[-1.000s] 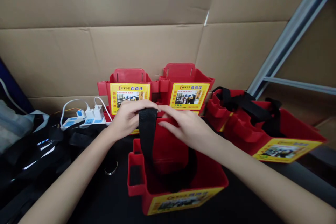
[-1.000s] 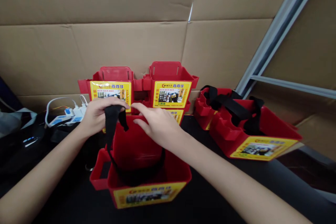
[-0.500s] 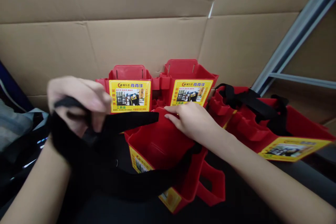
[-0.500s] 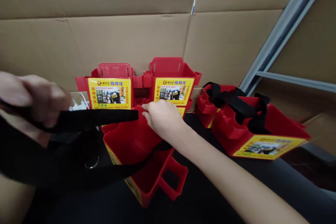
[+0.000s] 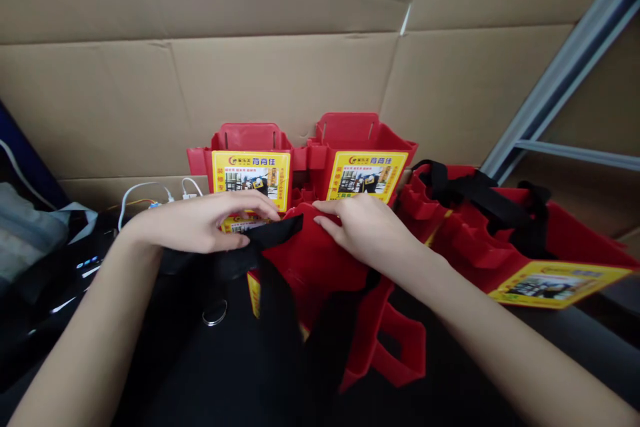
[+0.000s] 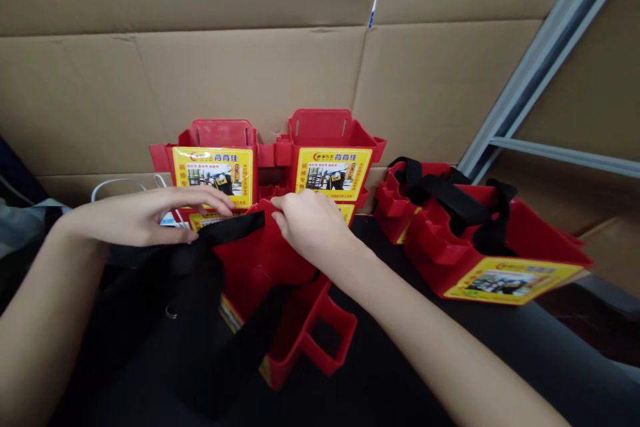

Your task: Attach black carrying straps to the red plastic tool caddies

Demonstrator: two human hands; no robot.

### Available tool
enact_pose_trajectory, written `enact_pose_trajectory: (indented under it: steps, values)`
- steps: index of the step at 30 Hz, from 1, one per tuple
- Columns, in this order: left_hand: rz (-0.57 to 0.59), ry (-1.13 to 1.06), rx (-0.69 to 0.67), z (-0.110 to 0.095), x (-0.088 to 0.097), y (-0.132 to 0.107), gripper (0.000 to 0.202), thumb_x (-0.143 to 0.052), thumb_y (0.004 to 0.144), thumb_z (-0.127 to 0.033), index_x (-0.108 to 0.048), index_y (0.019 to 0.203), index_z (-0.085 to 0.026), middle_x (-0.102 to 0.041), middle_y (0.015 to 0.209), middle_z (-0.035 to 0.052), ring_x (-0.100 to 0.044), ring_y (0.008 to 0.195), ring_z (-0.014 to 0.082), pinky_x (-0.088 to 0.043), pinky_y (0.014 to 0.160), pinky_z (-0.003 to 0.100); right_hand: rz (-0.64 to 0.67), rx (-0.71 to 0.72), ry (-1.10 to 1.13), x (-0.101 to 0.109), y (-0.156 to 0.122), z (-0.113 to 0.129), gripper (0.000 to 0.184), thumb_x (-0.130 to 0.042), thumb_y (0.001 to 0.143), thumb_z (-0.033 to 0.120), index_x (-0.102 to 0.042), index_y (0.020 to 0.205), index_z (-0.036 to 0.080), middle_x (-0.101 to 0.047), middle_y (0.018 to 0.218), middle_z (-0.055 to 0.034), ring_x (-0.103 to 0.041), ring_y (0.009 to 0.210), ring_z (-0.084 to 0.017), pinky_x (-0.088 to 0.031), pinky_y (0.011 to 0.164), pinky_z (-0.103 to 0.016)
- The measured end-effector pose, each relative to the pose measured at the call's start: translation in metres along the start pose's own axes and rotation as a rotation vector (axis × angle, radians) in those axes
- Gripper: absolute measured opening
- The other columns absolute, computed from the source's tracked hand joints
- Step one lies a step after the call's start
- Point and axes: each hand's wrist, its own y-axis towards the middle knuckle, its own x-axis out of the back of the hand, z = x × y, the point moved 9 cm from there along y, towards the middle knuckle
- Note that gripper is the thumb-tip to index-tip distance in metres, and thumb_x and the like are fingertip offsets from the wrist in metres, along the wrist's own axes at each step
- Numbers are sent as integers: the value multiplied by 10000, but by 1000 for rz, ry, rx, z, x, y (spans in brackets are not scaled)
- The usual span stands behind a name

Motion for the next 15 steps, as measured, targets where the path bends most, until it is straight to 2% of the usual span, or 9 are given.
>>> enact_pose_trajectory:
  steps: [1, 2, 4, 5, 8, 10, 13, 15]
  values:
    - [-5, -14, 7, 1, -4, 7, 337, -506, 826, -187, -539, 1159, -228, -559, 1236, 31, -524, 1115, 165, -437, 924, 277, 2, 7, 6, 0, -1, 1, 305, -470, 866, 261, -649, 1108, 217, -703, 970, -81, -662, 889, -266, -521, 783, -401]
    - [-61, -21, 39, 4, -5, 14, 298, -482, 847, -216, -545, 1138, -214, -573, 1215, 38, -532, 1104, 166, -440, 918, 285, 7, 15, 12, 0, -1, 1, 311, -463, 871, 264, -643, 1119, 212, -701, 972, -88, -661, 895, -264, -520, 784, -395]
    - [-202, 22, 138, 10, -9, 26, 273, -488, 853, -318, -571, 1074, -181, -632, 1098, 59, -587, 987, 177, -475, 830, 293, 34, 33, 31, -3, -4, 3, 338, -459, 877, 270, -604, 1176, 209, -691, 1004, -100, -654, 917, -264, -517, 790, -394]
    - [-234, 76, 180, 12, -16, 32, 287, -511, 837, -357, -586, 1041, -168, -655, 1025, 68, -607, 915, 187, -484, 774, 298, 48, 39, 42, -5, -5, 3, 362, -468, 873, 268, -573, 1214, 210, -682, 1035, -102, -647, 939, -267, -513, 802, -399]
    - [-200, 302, 241, 9, -38, 44, 210, -569, 795, -306, -629, 926, -153, -674, 877, 79, -615, 798, 213, -457, 673, 307, 57, 54, 79, -8, -8, 2, 454, -514, 844, 245, -488, 1296, 214, -644, 1129, -94, -604, 1037, -275, -485, 870, -415]
    - [-143, 350, 232, 3, -41, 42, 124, -551, 802, -244, -643, 820, -163, -668, 793, 56, -605, 732, 189, -433, 640, 285, 56, 50, 95, -10, -9, 0, 465, -518, 839, 234, -479, 1302, 212, -630, 1158, -89, -581, 1076, -276, -468, 902, -419]
    - [-28, 153, 123, -15, -26, 20, 136, -592, 784, -291, -620, 716, -177, -620, 669, -16, -541, 597, 103, -411, 582, 210, 79, 22, 95, -15, -6, -6, 457, -501, 846, 230, -479, 1303, 220, -629, 1157, -92, -597, 1046, -287, -482, 873, -432]
    - [-112, 50, 163, -16, 7, -5, 223, -619, 760, -360, -577, 654, -169, -547, 604, -40, -473, 548, 72, -371, 499, 164, 86, 10, 99, -16, -4, -10, 457, -501, 845, 227, -482, 1302, 220, -631, 1154, -92, -607, 1027, -289, -488, 861, -432]
